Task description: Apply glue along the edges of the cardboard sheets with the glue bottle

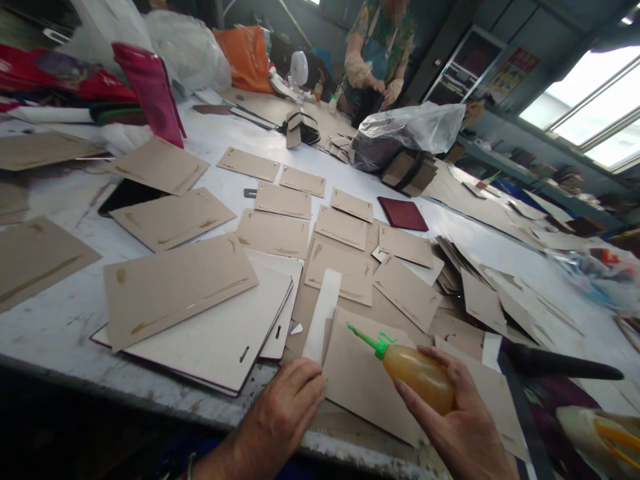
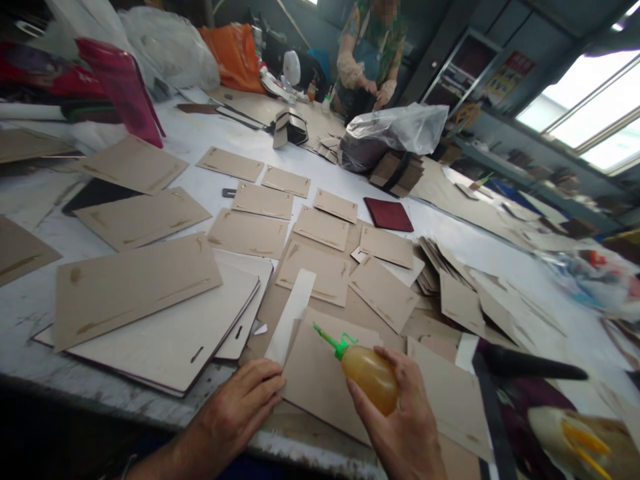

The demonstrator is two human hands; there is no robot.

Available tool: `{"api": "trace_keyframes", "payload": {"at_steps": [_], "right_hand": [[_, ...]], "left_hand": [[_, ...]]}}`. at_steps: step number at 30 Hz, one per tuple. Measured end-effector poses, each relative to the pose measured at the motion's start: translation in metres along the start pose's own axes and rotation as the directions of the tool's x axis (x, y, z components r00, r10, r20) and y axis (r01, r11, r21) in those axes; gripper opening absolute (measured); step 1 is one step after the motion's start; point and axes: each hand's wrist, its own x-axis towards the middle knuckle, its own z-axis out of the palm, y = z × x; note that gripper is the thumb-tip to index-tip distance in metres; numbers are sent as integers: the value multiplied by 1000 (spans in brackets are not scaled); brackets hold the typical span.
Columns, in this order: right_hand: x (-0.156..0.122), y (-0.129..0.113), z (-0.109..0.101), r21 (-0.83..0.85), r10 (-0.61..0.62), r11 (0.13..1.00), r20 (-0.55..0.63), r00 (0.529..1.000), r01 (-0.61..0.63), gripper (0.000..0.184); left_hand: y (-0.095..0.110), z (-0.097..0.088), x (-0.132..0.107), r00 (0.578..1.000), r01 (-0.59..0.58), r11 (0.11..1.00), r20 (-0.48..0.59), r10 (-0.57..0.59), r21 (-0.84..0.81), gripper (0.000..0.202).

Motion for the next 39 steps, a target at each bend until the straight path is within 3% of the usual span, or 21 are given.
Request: {"api": "trace_keyframes", "payload": {"at_steps": [5,12,15,22,31,36,39], "right_hand": [[16,2,8,-43,-307,951,-27,951,306,34],[22,-3,-1,-80,-423,901,58,904,426,25],[24,-3,-5,-87,-433,893,108,895,443,26],[34,-7,2,-124,-475,868,71,877,480,26],[8,-7,-15,-29,-401,910,191,896,413,24],[14,-9,-10,-81,-460,880,103,882,468,24],[14,-9,-5,-34,-378,925,44,925,379,26]], "left_hand": [[-1,2,0,1000,-2,1000,-3,2,-14,22],[-2,2,1,1000,-6,1000,5,6,-3,22],[-2,3,0,1000,-8,1000,-1,8,-11,22],[-1,2,-1,1000,-3,1000,2,3,-14,21],[-1,2,-3,999,20,1000,25,-20,-13,22],[-3,4,-4,1000,-7,1000,12,6,5,21],[-5,7,-5,1000,-15,1000,-3,16,23,21]]}}
